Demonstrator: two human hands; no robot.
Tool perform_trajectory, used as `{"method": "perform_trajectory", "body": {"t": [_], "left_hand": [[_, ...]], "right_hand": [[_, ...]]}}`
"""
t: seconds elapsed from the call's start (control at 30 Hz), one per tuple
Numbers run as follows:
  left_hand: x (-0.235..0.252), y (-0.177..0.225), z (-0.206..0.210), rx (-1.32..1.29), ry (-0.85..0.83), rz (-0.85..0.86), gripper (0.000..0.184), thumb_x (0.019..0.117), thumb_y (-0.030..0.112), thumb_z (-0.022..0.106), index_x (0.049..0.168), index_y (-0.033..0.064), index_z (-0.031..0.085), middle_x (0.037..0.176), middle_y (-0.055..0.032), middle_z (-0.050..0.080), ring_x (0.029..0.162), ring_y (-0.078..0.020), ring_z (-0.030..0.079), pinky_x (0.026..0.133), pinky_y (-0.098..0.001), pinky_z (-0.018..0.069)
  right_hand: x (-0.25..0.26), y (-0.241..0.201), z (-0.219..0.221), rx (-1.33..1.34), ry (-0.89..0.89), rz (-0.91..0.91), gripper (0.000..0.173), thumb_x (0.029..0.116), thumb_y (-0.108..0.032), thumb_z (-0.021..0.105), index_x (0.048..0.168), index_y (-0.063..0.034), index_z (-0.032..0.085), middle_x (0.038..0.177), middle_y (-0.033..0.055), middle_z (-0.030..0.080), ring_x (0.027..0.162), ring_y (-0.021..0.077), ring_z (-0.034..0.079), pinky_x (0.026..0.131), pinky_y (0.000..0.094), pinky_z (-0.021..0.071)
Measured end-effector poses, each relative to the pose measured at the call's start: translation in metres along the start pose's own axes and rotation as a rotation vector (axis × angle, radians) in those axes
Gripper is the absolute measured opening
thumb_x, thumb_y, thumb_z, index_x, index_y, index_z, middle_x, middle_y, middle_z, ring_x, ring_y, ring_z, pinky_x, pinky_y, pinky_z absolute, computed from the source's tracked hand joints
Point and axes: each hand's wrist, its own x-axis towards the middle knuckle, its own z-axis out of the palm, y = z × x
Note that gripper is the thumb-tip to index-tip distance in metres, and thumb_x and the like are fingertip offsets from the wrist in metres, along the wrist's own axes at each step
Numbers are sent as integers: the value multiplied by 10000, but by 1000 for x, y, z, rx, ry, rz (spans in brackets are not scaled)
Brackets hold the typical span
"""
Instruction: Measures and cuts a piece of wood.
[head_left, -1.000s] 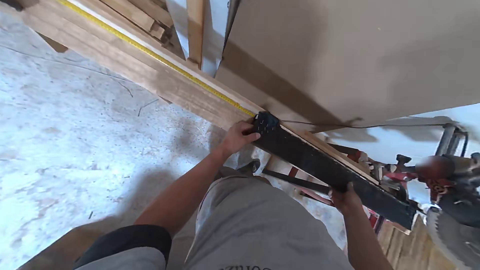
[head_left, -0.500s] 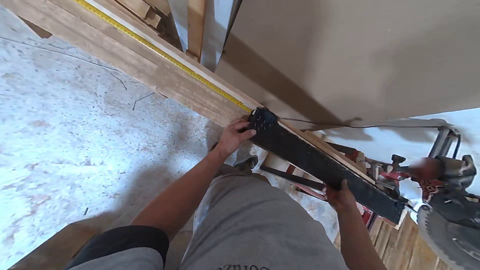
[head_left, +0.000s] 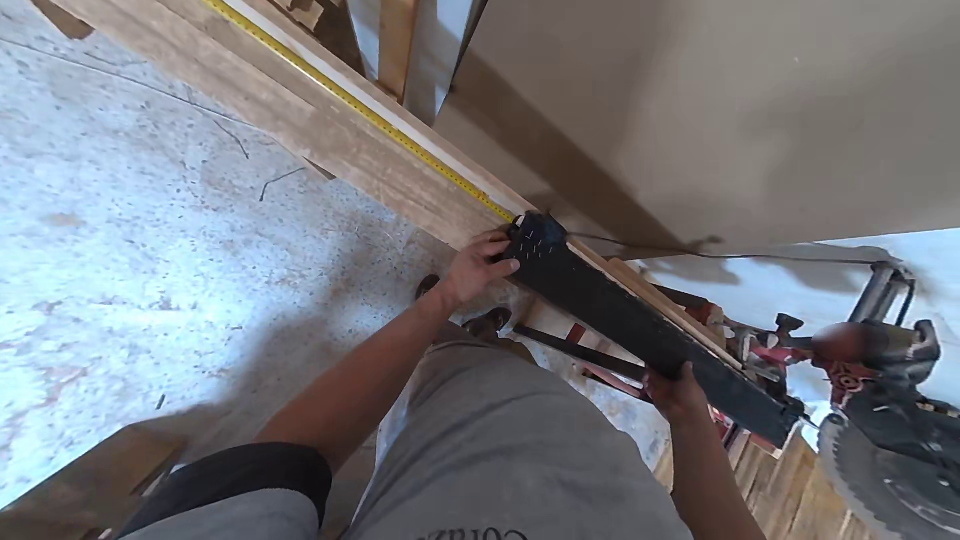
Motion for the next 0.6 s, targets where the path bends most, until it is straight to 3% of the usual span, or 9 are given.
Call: {"method": "perform_trajectory", "body": {"t": [0.2,0.6], "left_hand": [[0,0,-2,-6,-6,-26,340,924,267,747,1221,100,743,1461,-94,556,1370,-220,506,1119,-465,466],[2,5,-7,19,-53,-33,356,937,247,744,1252,82,727,1480,-111,540,1388,-234,490,1142,-469,439]], "right_hand": [[-13,-4,11,42,55,20,691,1048,-677,248,1388,-108,443,1005,154,672,772,225,674,677,393,581],[-6,-2,10,-10,58,-10,704,1052,-674,216,1320,-79,478,861,148,672,624,222,647,544,377,561]]}}
